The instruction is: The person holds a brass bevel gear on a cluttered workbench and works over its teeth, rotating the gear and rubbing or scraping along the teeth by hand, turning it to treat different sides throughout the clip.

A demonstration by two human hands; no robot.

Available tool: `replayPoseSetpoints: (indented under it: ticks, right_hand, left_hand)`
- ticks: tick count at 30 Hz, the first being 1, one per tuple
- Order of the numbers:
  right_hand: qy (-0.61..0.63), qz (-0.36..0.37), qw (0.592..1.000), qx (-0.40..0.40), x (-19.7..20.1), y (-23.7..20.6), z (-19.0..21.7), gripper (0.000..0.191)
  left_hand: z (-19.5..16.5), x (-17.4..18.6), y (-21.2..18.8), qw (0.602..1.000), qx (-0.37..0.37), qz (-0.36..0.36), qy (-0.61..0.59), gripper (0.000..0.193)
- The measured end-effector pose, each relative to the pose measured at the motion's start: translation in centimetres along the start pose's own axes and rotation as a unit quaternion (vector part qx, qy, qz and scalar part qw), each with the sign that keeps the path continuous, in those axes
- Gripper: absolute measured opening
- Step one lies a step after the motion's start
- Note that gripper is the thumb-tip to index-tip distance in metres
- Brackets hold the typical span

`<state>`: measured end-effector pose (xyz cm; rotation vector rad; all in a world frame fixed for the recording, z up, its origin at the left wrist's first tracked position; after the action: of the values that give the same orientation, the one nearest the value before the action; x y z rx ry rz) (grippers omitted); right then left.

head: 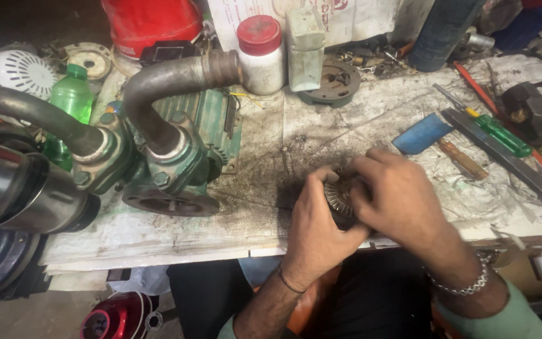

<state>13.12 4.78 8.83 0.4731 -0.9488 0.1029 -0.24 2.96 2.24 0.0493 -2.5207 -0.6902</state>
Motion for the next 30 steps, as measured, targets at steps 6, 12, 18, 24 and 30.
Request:
replayPoseSetpoints:
  ticks: [6, 12, 18, 24, 30]
  right_hand:
    - [-0.012, -0.021, 1.000, 0.009, -1.0, -0.3, -0.5, 0.019]
    - [-0.022, -0.004, 1.000, 0.007, -0.1, -0.3, 0.1, 0.018]
    - [-0.012, 0.000, 1.000, -0.018, 0.2, -0.1, 0.7, 0.020]
    - [-0.015, 0.038, 0.998, -0.045, 0.2, -0.2, 0.1, 0.021]
    - [-0.051, 0.021, 0.997, -0.046, 0.3, -0.1, -0.1, 0.017]
  left_hand:
    - [-0.1, -0.1, -0.4, 1.000, -0.004, -0.011, 0.019, 0.085]
    - [0.0, -0.5, -0.4, 0.998, 0.015, -0.026, 0.049, 0.081]
    - [0.2, -0.7, -0.5, 0.999, 0.022, -0.005, 0.042, 0.080]
    - [0.0, -0.5, -0.2, 1.000, 0.006, -0.005, 0.013, 0.078]
    - [0.0, -0.5, -0.2, 1.000, 0.016, -0.001, 0.018, 0.076]
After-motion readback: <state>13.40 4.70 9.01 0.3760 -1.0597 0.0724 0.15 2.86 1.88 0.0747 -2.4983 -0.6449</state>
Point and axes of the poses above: each hand's wrist, its own y-axis towards the middle knuckle, its own x-axis out of the back of the hand, z = x × y, the point moved 3 cm from there along y, towards the middle knuckle, and after that the axes turned 15 degrees about y, right-handed, at the moved point
